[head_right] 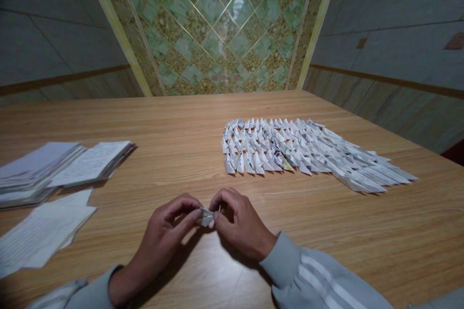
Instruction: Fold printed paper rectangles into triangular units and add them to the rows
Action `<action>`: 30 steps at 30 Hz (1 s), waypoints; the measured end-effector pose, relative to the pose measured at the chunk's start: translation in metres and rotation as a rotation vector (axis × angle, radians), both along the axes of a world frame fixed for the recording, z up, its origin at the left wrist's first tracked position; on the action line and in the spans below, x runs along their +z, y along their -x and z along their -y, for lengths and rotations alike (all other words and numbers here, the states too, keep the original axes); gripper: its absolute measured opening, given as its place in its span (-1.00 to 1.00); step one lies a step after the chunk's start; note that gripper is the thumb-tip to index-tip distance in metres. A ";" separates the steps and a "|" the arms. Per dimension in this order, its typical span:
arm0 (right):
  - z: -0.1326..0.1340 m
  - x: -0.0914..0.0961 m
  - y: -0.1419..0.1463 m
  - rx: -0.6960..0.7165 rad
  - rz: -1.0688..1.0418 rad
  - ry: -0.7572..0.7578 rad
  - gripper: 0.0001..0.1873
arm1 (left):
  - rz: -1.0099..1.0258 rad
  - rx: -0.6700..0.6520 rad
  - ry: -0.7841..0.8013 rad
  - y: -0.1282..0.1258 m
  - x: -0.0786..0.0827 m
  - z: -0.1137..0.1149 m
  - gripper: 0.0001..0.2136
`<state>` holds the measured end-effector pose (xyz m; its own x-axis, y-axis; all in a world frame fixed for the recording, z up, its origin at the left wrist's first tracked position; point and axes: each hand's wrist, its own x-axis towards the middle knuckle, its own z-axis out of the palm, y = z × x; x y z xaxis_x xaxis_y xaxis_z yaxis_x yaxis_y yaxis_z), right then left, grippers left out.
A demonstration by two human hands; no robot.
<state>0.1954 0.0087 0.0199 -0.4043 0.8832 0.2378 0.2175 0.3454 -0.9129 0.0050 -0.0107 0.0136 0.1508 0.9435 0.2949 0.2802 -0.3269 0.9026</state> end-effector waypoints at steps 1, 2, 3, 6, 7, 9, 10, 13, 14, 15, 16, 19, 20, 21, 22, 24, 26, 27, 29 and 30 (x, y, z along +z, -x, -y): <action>0.000 0.000 0.000 0.007 0.017 -0.015 -0.92 | -0.051 -0.013 -0.047 0.000 0.000 0.001 -0.87; 0.000 0.000 0.001 0.012 0.028 -0.026 -0.89 | -0.100 -0.025 -0.097 0.001 0.001 0.001 -0.87; 0.000 0.000 0.001 0.015 0.032 -0.031 -0.86 | -0.144 -0.038 -0.143 0.002 0.001 0.001 -0.87; 0.000 -0.002 0.002 0.051 -0.010 0.008 -0.81 | -0.191 -0.038 -0.224 0.006 0.001 0.001 -0.89; 0.000 -0.002 0.002 0.079 -0.038 0.041 -0.80 | -0.177 -0.031 -0.228 0.006 0.000 0.002 -0.90; 0.000 -0.003 0.002 0.134 -0.105 0.108 -0.78 | -0.129 -0.013 -0.200 0.007 -0.001 0.002 -0.90; 0.000 -0.003 0.002 0.149 -0.135 0.133 -0.77 | -0.100 -0.006 -0.172 0.007 -0.002 0.003 -0.90; -0.001 -0.004 0.001 0.124 -0.205 0.157 -0.76 | -0.027 0.009 -0.082 0.004 -0.003 0.003 -0.94; -0.002 -0.004 0.001 0.106 -0.227 0.159 -0.76 | -0.017 0.012 -0.060 0.003 -0.003 0.003 -0.95; -0.002 -0.004 0.001 0.090 -0.245 0.164 -0.76 | -0.016 0.011 -0.040 0.002 -0.002 0.003 -0.94; -0.002 -0.004 0.000 0.077 -0.259 0.169 -0.77 | -0.022 0.007 -0.019 0.001 -0.001 0.002 -0.95; -0.002 -0.004 -0.001 0.050 -0.242 0.171 -0.82 | -0.045 0.003 0.025 -0.001 0.003 0.002 -0.90; -0.002 -0.004 -0.001 0.043 -0.215 0.163 -0.85 | -0.052 0.002 0.015 0.000 0.003 0.002 -0.86; -0.002 -0.003 -0.001 0.037 -0.180 0.149 -0.88 | -0.066 -0.002 -0.010 0.000 0.004 0.002 -0.84; -0.001 -0.002 -0.001 0.030 -0.137 0.121 -0.90 | -0.089 -0.009 -0.046 0.001 0.004 0.002 -0.83; 0.000 0.000 0.000 0.016 -0.034 0.007 -0.95 | -0.156 -0.031 -0.117 0.002 0.003 0.002 -0.82; 0.001 0.002 0.002 0.011 0.064 -0.147 -0.96 | -0.216 -0.052 -0.163 0.003 0.002 0.002 -0.80; 0.002 0.002 0.002 0.012 0.099 -0.208 -0.95 | -0.232 -0.056 -0.172 0.003 0.001 0.003 -0.80; 0.002 0.002 0.003 0.013 0.130 -0.251 -0.92 | -0.235 -0.054 -0.158 0.002 0.001 0.003 -0.79; 0.002 0.001 0.003 0.008 0.123 -0.232 -0.89 | -0.221 -0.055 -0.136 0.001 0.001 0.002 -0.80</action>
<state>0.1924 0.0068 0.0209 -0.4491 0.8074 0.3826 0.3187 0.5448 -0.7756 0.0036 -0.0132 0.0150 0.2753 0.8860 0.3730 0.4441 -0.4613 0.7681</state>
